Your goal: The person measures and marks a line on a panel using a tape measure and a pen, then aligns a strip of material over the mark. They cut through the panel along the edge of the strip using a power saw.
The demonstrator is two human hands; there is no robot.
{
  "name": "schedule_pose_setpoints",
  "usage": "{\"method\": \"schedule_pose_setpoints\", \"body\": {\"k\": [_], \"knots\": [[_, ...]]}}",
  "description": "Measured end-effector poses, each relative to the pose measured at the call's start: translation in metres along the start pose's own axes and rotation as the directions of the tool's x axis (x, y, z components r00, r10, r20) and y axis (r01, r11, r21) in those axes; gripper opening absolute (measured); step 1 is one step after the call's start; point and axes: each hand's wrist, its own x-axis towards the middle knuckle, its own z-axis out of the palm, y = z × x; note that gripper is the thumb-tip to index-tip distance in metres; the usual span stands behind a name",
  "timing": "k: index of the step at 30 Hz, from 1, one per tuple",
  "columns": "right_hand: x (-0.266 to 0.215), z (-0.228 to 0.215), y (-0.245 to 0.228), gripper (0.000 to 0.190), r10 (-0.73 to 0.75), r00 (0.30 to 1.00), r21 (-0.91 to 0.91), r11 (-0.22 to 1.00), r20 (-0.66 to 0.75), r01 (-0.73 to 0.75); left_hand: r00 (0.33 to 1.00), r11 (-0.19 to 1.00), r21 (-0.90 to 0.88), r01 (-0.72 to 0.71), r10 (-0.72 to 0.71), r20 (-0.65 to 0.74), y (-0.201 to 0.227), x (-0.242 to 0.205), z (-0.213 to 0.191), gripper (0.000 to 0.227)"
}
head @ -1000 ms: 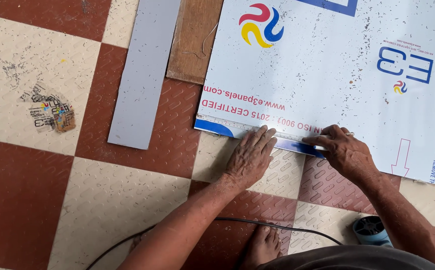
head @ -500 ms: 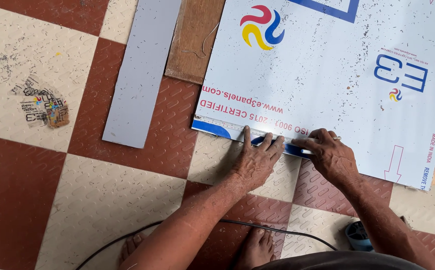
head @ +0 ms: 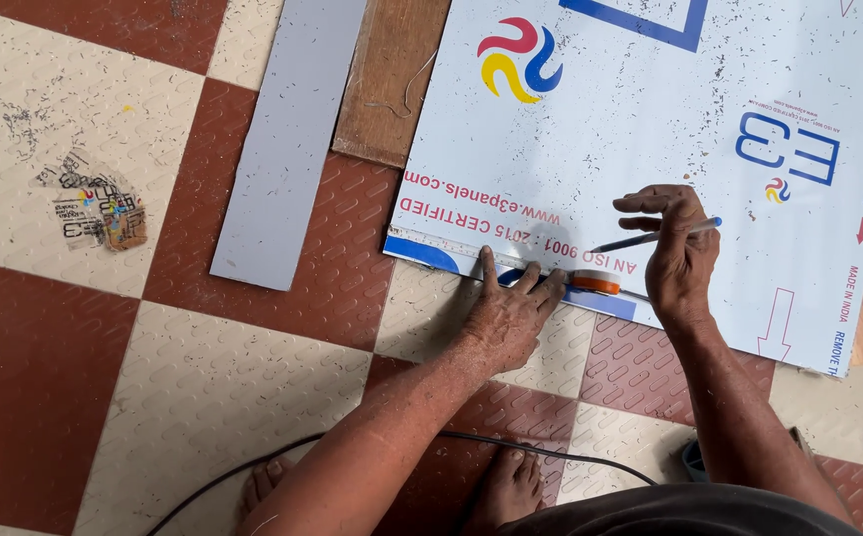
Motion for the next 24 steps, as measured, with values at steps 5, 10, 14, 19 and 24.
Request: {"method": "schedule_pose_setpoints", "body": {"k": [5,10,14,19,24], "knots": [[0.01,0.045,-0.012,0.092,0.314,0.949,0.238,0.921,0.018,-0.309,1.0,1.0,-0.014,0.015,-0.015,0.002,0.003,0.002,-0.003,0.09],[0.007,0.081,-0.032,0.066,0.16,0.922,0.353,0.89,0.353,-0.29,0.998,0.995,-0.081,0.062,-0.059,0.031,0.005,0.008,0.0,0.085],[0.004,0.091,-0.023,0.04,0.141,0.908,0.299,0.915,0.395,-0.272,0.997,0.993,-0.09,0.072,-0.07,0.025,0.006,0.007,-0.001,0.086],[0.008,0.097,-0.023,0.029,0.136,0.913,0.085,0.98,0.385,-0.182,0.994,0.993,-0.084,0.083,-0.076,0.078,0.006,0.006,0.0,0.082],[0.006,0.102,-0.025,0.026,0.154,0.919,0.036,0.983,0.364,-0.179,0.995,0.992,-0.096,0.084,-0.078,0.062,0.005,0.005,0.0,0.082]]}}
